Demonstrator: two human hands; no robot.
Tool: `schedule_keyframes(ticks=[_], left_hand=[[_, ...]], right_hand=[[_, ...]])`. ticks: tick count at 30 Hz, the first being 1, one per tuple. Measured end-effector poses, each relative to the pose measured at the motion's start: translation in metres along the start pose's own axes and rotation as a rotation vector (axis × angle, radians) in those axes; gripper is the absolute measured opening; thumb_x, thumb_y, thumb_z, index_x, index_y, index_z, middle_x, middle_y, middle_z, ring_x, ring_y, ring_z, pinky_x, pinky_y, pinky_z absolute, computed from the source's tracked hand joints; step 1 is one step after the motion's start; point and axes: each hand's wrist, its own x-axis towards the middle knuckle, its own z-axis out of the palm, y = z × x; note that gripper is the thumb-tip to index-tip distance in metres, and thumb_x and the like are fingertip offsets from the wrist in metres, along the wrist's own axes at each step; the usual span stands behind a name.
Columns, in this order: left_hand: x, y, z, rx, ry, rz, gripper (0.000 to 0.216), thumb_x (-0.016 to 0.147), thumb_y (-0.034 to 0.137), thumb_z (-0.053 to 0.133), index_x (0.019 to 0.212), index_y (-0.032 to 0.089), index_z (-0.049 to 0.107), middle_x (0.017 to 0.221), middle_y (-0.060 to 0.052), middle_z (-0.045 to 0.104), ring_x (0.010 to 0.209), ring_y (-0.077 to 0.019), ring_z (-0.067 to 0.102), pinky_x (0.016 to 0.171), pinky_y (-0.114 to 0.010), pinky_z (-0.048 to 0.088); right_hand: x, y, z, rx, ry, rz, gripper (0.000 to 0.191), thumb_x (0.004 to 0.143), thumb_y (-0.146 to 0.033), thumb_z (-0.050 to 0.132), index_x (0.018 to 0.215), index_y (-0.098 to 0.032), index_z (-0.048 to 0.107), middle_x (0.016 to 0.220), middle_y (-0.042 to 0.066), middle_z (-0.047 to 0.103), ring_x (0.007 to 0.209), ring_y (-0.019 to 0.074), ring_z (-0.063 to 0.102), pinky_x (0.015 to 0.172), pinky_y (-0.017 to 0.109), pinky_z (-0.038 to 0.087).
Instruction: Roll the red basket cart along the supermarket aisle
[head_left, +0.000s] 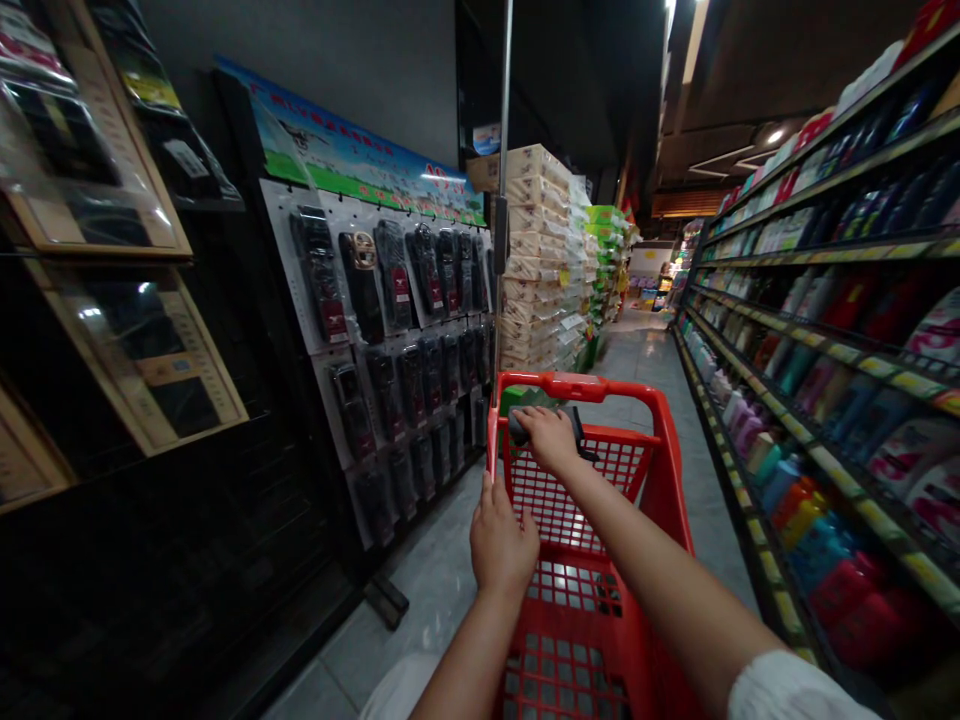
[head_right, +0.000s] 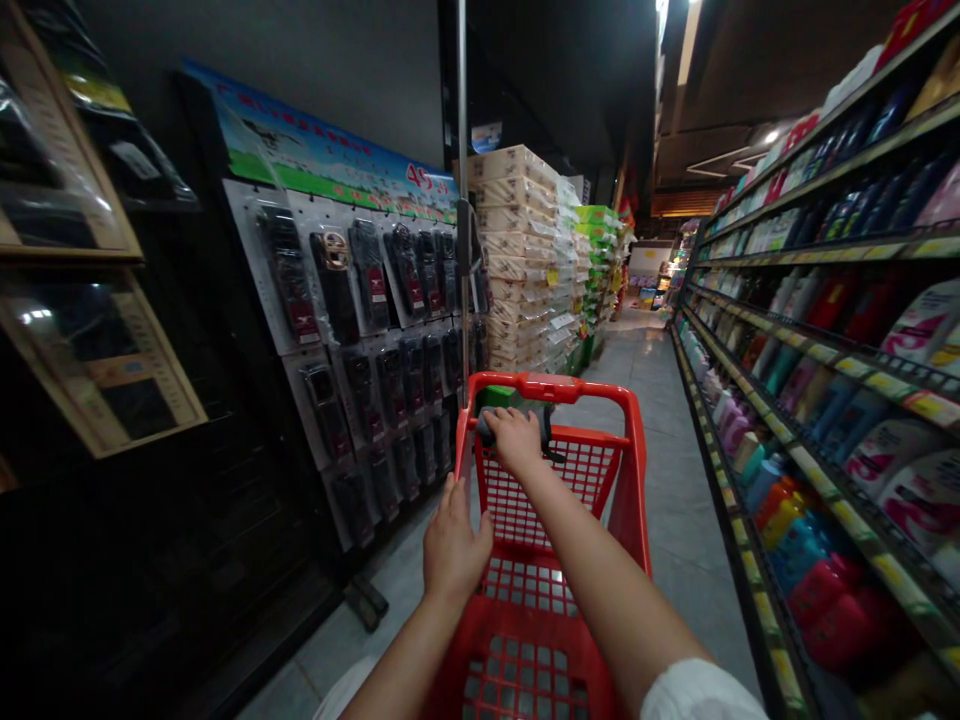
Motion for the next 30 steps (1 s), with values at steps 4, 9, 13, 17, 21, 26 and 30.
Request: schedule_keyframes(ticks=[4,9,13,17,21,26,30], left_hand=[[0.001,-0.001,-0.002,0.044,-0.009,0.013,0.057,0.082,0.017,0.052,0.137,0.003,0.049,0.147,-0.024,0.047,0.131,-0.0280,0.053,0.108,-0.037,0.044],[0.003,-0.002,-0.001,0.067,0.013,0.030,0.058,0.083,0.018,0.052,0.138,0.002,0.048,0.148,-0.025,0.046,0.129,-0.0309,0.055,0.105,-0.040,0.047],[0.004,-0.004,0.001,0.057,0.020,0.048,0.062,0.084,0.018,0.050,0.142,0.001,0.042,0.150,-0.026,0.043,0.131,-0.0308,0.053,0.106,-0.040,0.046],[0.006,-0.004,0.002,0.049,0.003,0.038,0.064,0.084,0.019,0.049,0.144,0.001,0.040,0.149,-0.025,0.044,0.133,-0.0293,0.051,0.108,-0.039,0.044],[0.008,0.000,-0.004,0.087,-0.040,0.057,0.064,0.084,0.020,0.048,0.143,-0.004,0.041,0.148,-0.026,0.045,0.133,-0.0294,0.051,0.108,-0.037,0.044],[0.010,0.004,-0.010,0.156,-0.058,0.059,0.064,0.085,0.020,0.047,0.143,-0.007,0.039,0.148,-0.028,0.044,0.131,-0.0308,0.053,0.106,-0.038,0.046],[0.012,0.001,-0.010,0.154,-0.055,0.046,0.064,0.086,0.022,0.047,0.144,-0.006,0.040,0.148,-0.026,0.044,0.129,-0.0310,0.055,0.104,-0.038,0.048]], right_hand=[[0.009,-0.020,0.002,0.018,-0.010,-0.001,0.054,0.093,-0.017,0.038,0.143,-0.036,0.045,0.151,0.000,0.048,0.139,0.0238,0.040,0.112,0.054,0.027],[-0.007,-0.002,-0.001,-0.017,-0.032,-0.127,0.055,0.096,-0.014,0.030,0.147,-0.030,0.042,0.158,0.000,0.038,0.145,0.0260,0.033,0.114,0.055,0.025],[-0.032,0.031,-0.008,-0.040,-0.028,-0.048,0.057,0.095,-0.011,0.028,0.148,-0.027,0.041,0.157,0.003,0.038,0.145,0.0259,0.034,0.116,0.054,0.026],[-0.052,0.061,-0.010,-0.075,0.026,0.154,0.056,0.095,-0.010,0.028,0.147,-0.024,0.043,0.155,0.007,0.042,0.143,0.0286,0.037,0.114,0.057,0.027],[-0.055,0.061,-0.007,-0.078,0.095,0.358,0.052,0.097,-0.014,0.026,0.144,-0.024,0.048,0.152,0.009,0.046,0.141,0.0310,0.040,0.113,0.059,0.027],[-0.046,0.047,-0.007,-0.054,0.045,0.157,0.054,0.097,-0.014,0.029,0.147,-0.027,0.043,0.154,0.005,0.044,0.143,0.0281,0.037,0.116,0.054,0.026],[-0.055,0.072,-0.016,-0.075,0.007,0.152,0.054,0.097,-0.013,0.029,0.147,-0.026,0.042,0.155,0.007,0.042,0.142,0.0281,0.038,0.115,0.054,0.028]])
